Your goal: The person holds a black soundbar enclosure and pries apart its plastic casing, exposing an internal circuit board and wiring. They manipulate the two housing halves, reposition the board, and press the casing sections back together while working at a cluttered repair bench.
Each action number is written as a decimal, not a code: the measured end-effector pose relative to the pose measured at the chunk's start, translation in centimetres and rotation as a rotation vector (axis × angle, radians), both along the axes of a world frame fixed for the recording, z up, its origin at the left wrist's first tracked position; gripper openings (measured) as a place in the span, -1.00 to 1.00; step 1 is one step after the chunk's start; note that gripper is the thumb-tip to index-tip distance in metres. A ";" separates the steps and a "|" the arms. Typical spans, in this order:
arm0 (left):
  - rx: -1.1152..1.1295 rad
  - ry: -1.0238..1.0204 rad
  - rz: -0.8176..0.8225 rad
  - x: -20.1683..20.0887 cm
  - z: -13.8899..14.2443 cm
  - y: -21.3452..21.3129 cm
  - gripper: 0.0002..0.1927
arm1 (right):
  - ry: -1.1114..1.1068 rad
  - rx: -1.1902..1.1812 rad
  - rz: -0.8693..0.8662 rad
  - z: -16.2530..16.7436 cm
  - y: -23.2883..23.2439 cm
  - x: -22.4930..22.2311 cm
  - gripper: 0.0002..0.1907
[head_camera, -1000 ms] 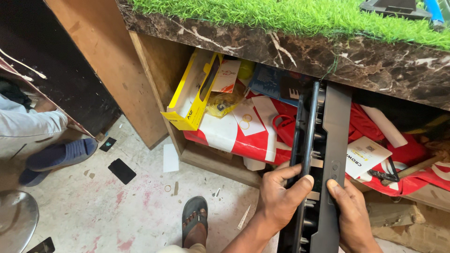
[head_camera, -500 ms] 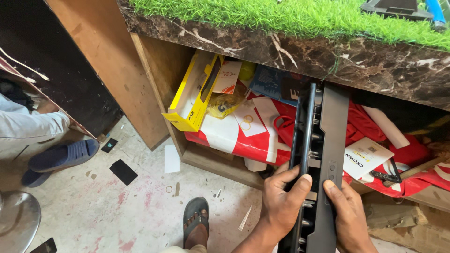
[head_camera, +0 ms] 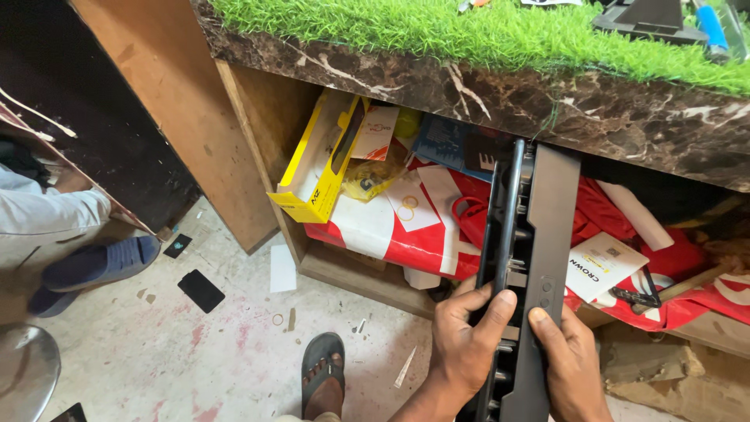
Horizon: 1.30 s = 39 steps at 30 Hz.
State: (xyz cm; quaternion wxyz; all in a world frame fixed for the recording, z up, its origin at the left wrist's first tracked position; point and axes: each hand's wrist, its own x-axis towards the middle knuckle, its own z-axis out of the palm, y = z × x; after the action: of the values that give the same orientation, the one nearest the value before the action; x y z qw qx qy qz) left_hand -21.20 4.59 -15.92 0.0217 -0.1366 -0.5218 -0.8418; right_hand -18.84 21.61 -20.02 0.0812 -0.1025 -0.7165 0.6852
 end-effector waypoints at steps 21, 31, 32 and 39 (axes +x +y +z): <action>-0.135 -0.017 0.138 1.9 2.3 4.4 -0.62 | 0.020 0.360 -0.023 3.5 3.5 0.4 -0.60; -0.092 -0.215 0.158 -1.1 0.5 9.7 -0.09 | -0.045 0.255 0.018 3.0 8.2 -2.1 -0.61; -0.003 -0.271 0.042 -1.4 0.5 9.6 -0.16 | -0.060 0.186 0.043 2.8 8.4 -2.0 -0.58; 0.164 -0.437 -0.194 -0.8 1.8 7.8 -0.35 | -0.077 0.076 0.279 3.4 9.0 -1.0 -0.28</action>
State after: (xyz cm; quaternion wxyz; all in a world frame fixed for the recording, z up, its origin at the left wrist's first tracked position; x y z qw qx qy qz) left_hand -22.01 12.42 -14.10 -0.1617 0.0014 -0.4284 -0.8890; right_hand -19.87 30.59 -16.60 -0.0383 -0.0251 -0.7520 0.6576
